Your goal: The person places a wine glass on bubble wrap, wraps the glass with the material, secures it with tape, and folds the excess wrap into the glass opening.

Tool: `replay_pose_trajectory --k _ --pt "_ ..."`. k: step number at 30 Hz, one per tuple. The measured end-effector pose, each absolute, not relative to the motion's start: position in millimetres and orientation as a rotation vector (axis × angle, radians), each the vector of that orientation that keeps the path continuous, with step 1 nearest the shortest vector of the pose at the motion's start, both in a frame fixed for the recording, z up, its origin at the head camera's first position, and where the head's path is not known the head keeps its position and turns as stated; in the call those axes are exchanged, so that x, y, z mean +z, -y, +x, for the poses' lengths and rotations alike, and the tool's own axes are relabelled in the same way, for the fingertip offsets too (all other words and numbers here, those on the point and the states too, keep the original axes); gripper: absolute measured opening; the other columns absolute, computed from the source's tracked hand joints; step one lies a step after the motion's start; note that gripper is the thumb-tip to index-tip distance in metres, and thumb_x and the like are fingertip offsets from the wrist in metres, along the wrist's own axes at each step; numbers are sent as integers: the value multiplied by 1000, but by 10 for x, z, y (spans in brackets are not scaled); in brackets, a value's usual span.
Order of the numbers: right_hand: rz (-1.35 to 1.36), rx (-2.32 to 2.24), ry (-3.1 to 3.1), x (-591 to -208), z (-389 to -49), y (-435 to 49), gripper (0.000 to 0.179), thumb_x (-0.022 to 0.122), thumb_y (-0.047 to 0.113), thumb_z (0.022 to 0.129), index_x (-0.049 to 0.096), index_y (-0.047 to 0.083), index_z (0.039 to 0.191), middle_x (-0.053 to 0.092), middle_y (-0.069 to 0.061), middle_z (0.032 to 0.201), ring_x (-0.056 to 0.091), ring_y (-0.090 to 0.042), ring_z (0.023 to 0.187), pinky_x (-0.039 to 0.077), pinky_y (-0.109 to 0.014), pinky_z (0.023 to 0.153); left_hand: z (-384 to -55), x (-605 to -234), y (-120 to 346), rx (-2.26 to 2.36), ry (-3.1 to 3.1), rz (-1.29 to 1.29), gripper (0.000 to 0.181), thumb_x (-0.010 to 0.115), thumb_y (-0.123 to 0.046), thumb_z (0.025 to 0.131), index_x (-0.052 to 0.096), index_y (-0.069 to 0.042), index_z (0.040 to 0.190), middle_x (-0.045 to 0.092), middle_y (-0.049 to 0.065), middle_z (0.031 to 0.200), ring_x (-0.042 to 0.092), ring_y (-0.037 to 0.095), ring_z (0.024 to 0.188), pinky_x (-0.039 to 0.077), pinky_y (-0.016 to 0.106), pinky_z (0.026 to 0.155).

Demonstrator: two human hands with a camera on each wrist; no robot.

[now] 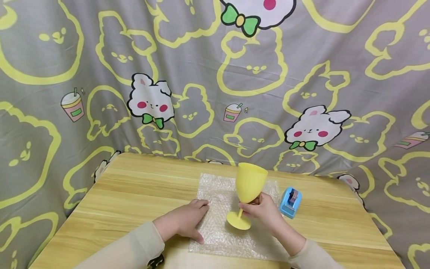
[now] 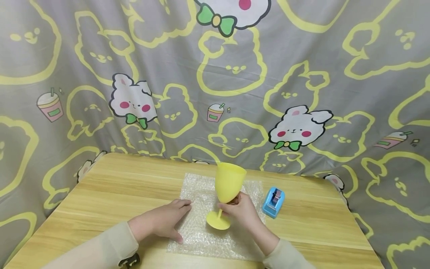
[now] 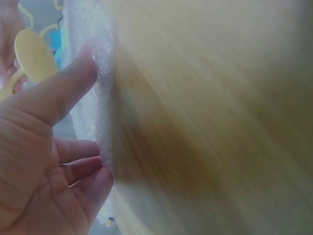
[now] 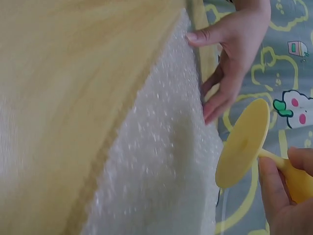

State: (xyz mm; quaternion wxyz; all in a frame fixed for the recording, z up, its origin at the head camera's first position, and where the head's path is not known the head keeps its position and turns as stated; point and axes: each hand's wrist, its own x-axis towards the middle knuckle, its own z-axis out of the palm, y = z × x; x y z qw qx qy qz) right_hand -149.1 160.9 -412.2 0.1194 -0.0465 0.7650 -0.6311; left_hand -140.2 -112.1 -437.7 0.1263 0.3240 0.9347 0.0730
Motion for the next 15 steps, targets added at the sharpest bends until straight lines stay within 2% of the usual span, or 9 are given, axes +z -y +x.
replay_pose_trajectory --k 5,15 --pt "-194 -1849 -2142 -4159 -1487 -1549 38 76 9 89 58 -10 116 72 -11 98 70 -28 96 59 -40 85 -1406 -4387 1131 210 -2721 933 108 83 -59 69 42 2 148 36 15 156 35 31 142 34 39 115" --pt "-214 -1841 -2101 -4193 -1476 -1406 34 77 8 88 61 -10 111 72 -8 92 71 -20 86 60 -42 82 -1410 -4384 1124 210 -2721 934 108 83 -59 69 43 2 148 37 15 156 36 31 142 34 39 115"
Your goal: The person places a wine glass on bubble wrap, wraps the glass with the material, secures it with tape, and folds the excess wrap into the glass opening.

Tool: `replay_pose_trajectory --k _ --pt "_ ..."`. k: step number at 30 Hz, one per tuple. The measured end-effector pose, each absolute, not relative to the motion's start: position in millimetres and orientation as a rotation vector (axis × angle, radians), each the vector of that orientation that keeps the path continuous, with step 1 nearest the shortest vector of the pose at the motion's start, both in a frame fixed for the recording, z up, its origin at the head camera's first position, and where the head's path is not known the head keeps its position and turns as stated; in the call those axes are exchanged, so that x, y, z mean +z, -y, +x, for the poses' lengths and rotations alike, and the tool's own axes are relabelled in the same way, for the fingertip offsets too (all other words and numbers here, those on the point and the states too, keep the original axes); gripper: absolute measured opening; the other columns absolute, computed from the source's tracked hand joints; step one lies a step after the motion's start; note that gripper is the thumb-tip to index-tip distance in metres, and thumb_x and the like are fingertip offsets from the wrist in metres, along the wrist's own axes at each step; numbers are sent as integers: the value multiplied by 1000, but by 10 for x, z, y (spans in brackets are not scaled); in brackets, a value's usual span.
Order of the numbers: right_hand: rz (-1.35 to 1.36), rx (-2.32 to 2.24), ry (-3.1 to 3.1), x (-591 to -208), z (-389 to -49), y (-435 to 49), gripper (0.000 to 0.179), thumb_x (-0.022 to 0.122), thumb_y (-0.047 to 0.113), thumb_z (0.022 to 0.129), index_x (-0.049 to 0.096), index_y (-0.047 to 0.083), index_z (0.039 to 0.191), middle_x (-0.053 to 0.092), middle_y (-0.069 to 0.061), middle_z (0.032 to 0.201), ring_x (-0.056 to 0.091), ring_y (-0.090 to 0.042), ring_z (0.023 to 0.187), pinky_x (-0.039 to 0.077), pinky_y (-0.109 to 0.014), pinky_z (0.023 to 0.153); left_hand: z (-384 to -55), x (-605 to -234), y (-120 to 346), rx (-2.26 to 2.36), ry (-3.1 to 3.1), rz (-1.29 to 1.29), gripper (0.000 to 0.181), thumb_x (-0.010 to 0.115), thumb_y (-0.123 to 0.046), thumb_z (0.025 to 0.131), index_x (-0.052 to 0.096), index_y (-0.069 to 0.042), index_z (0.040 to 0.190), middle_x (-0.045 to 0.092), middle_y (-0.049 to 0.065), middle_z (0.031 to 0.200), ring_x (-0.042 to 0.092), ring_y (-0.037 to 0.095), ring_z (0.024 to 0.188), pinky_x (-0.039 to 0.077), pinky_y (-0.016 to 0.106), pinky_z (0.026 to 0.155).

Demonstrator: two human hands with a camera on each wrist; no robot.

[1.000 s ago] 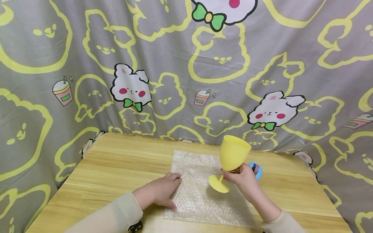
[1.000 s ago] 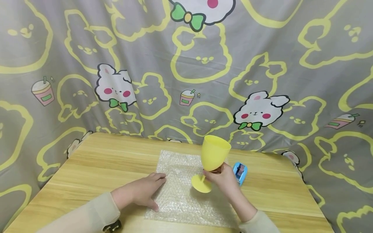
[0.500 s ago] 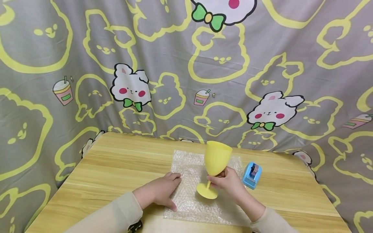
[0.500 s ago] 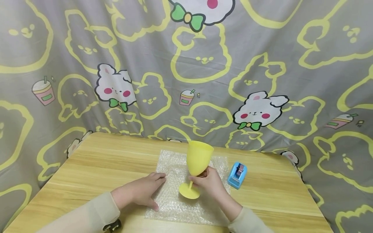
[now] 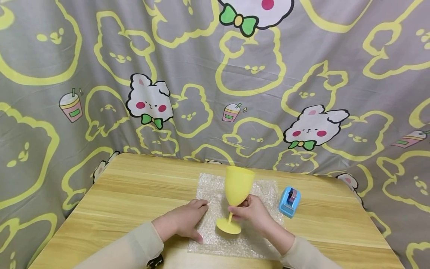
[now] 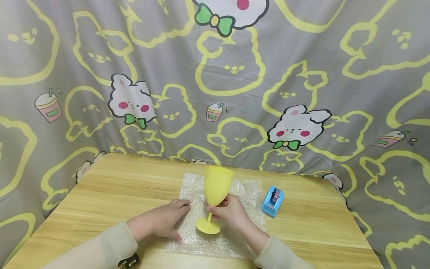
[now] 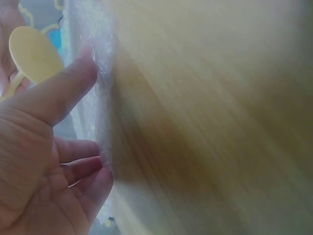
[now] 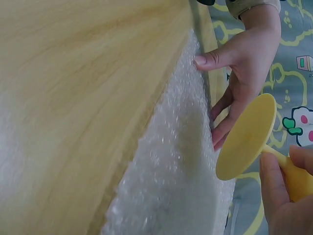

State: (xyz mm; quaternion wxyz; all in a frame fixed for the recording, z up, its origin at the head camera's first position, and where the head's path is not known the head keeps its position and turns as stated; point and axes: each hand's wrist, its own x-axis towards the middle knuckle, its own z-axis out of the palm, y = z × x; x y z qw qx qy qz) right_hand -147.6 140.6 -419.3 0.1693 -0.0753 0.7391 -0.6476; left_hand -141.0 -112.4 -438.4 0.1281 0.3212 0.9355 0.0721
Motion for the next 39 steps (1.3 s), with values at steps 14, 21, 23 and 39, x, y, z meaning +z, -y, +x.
replay_pose_trajectory --k 14,21,23,39 --pt "-169 -1855 -1932 -4279 -1520 -1198 31 75 7 88 60 -10 109 70 -9 90 71 -22 84 60 -38 80 -1401 -4353 1117 250 -2707 931 106 84 -56 70 42 3 148 36 16 156 35 31 142 35 39 115" --pt "-162 -1865 -1846 -4331 -1551 -1093 28 72 4 90 59 -10 110 71 -12 94 71 -19 81 60 -34 77 -1407 -4363 1129 257 -2700 927 105 84 -56 72 42 2 149 36 16 157 35 30 143 35 39 115" --pt "-164 -1867 -1835 -4343 -1553 -1070 28 71 3 90 59 -10 111 71 -12 94 70 -17 79 61 -33 76 -1409 -4367 1132 261 -2698 929 106 84 -56 72 41 2 149 36 16 157 35 30 142 35 39 115" --pt "-85 -1856 -1688 -4447 -1613 -1011 19 69 2 91 61 -8 105 64 -6 82 65 -12 70 60 -27 72 -1414 -4379 1128 262 -2708 940 107 85 -55 71 41 4 149 37 16 155 37 29 141 35 37 115"
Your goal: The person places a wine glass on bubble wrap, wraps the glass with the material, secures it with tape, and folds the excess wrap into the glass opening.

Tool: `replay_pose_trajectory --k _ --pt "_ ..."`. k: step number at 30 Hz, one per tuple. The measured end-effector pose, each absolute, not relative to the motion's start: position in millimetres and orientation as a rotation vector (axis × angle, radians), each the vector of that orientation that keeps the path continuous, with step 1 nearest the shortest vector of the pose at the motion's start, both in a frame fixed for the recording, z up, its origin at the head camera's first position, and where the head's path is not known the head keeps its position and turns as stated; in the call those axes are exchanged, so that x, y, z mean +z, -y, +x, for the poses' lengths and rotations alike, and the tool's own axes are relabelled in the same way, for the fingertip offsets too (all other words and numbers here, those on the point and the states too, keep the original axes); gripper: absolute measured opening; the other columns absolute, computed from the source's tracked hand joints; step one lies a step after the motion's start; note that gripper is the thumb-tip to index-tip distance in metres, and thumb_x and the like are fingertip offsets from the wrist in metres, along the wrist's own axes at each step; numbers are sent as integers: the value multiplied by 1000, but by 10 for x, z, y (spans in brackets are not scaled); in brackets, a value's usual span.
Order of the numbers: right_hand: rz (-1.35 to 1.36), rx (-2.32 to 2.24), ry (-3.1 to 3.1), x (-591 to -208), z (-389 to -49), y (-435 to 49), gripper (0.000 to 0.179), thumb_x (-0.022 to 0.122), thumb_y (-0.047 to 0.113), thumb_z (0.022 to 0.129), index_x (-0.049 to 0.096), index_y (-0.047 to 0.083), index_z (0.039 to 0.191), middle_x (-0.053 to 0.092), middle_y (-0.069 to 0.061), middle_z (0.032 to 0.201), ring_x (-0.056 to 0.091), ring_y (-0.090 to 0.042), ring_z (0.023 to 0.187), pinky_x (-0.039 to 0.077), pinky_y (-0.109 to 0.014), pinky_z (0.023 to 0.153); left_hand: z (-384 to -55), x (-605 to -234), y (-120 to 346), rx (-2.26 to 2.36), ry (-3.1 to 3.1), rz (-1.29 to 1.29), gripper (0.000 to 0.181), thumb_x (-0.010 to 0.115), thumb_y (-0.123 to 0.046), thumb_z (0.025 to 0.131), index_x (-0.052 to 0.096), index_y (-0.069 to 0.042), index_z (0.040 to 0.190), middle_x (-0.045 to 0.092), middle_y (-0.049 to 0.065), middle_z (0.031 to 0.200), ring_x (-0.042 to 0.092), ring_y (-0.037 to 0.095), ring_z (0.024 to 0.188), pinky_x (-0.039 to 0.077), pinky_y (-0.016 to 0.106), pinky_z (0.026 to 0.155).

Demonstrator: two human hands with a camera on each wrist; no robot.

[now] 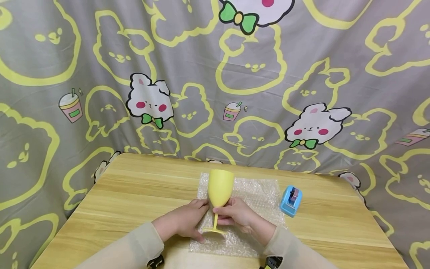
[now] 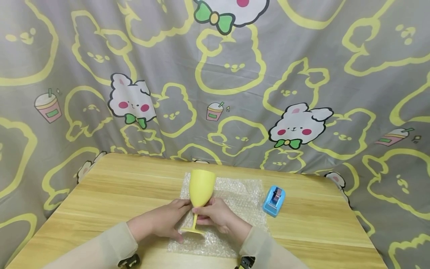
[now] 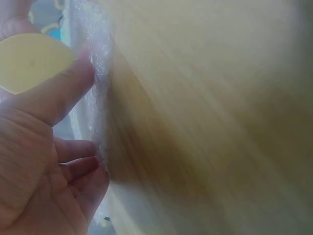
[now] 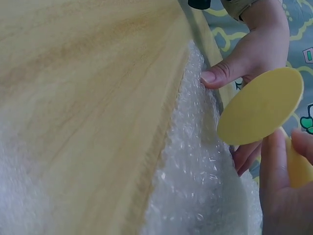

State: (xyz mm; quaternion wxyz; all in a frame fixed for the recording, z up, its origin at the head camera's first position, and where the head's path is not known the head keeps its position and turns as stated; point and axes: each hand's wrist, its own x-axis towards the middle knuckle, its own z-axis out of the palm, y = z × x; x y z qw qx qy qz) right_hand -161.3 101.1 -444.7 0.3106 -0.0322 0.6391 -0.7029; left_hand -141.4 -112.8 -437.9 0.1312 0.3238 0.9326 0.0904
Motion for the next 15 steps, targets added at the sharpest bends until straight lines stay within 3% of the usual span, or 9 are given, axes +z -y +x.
replay_pose_trajectory --k 15 --pt "-52 -1827 -1649 -4508 -1616 -980 11 68 4 92 65 -3 99 63 -4 77 64 -9 65 60 -25 70 -1420 -4415 1132 284 -2716 955 108 86 -55 69 41 1 150 36 13 157 37 27 140 35 36 115"
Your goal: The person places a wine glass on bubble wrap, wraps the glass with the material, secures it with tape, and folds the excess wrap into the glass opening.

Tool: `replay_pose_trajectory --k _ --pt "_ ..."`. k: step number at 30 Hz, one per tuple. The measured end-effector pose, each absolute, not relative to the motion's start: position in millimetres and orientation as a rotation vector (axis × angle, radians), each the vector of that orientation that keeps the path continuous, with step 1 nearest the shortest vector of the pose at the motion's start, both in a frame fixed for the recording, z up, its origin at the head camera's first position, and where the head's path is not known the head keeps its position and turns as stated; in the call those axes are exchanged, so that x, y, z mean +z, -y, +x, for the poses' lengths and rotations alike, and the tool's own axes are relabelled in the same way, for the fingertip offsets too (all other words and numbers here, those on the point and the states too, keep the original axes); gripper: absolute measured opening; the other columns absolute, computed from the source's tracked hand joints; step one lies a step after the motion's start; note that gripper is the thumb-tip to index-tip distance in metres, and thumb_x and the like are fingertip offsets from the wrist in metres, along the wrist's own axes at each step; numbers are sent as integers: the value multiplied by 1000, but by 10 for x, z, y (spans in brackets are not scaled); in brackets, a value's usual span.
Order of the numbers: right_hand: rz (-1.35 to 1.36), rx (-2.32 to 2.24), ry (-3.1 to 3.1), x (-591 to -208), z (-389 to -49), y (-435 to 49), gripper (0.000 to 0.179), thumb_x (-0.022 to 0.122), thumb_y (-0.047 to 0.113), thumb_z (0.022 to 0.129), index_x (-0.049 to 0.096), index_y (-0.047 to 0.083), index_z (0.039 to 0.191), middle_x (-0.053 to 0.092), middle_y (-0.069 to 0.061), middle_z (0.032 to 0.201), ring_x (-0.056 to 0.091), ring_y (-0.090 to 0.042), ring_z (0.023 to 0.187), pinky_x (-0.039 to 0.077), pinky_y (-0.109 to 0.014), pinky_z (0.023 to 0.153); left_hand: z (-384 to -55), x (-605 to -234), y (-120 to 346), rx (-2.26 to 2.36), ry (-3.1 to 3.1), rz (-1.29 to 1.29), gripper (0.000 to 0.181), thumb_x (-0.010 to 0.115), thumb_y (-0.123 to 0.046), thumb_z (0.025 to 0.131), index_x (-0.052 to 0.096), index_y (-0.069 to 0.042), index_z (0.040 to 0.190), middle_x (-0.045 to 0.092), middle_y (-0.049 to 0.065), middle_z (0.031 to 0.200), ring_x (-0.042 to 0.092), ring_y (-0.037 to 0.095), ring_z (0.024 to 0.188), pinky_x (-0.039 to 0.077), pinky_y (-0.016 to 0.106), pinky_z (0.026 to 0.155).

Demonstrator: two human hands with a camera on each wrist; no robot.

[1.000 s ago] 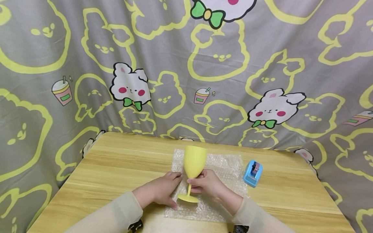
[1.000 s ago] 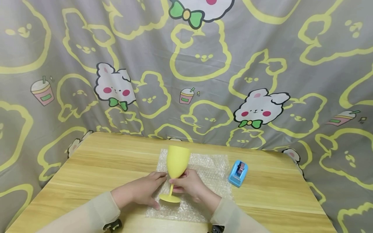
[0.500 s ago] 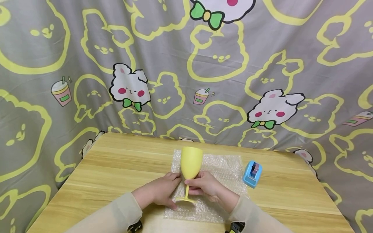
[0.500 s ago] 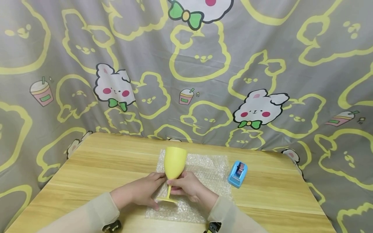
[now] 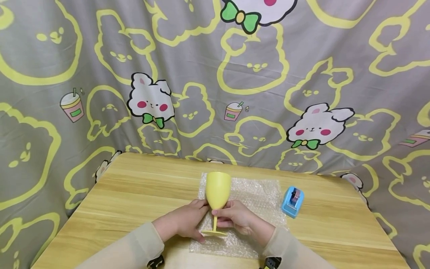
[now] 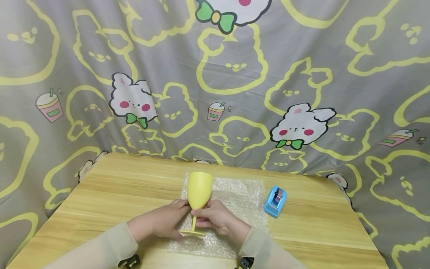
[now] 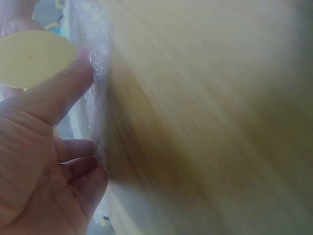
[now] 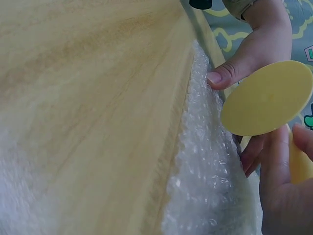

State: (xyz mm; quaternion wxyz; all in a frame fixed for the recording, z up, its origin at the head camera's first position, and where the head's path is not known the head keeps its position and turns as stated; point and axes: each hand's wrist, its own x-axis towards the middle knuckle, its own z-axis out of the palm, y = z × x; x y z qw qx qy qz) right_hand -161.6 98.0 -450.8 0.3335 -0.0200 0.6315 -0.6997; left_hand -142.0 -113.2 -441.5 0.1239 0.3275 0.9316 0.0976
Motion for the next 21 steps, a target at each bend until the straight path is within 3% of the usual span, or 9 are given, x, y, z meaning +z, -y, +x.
replay_pose_trajectory --k 21 --pt "-27 -1769 -1584 -4578 -1643 -945 5 65 6 96 66 2 93 66 -2 77 65 -7 66 59 -21 70 -1418 -4414 1141 289 -2736 958 105 87 -53 69 43 1 147 38 14 154 38 26 138 34 34 115"
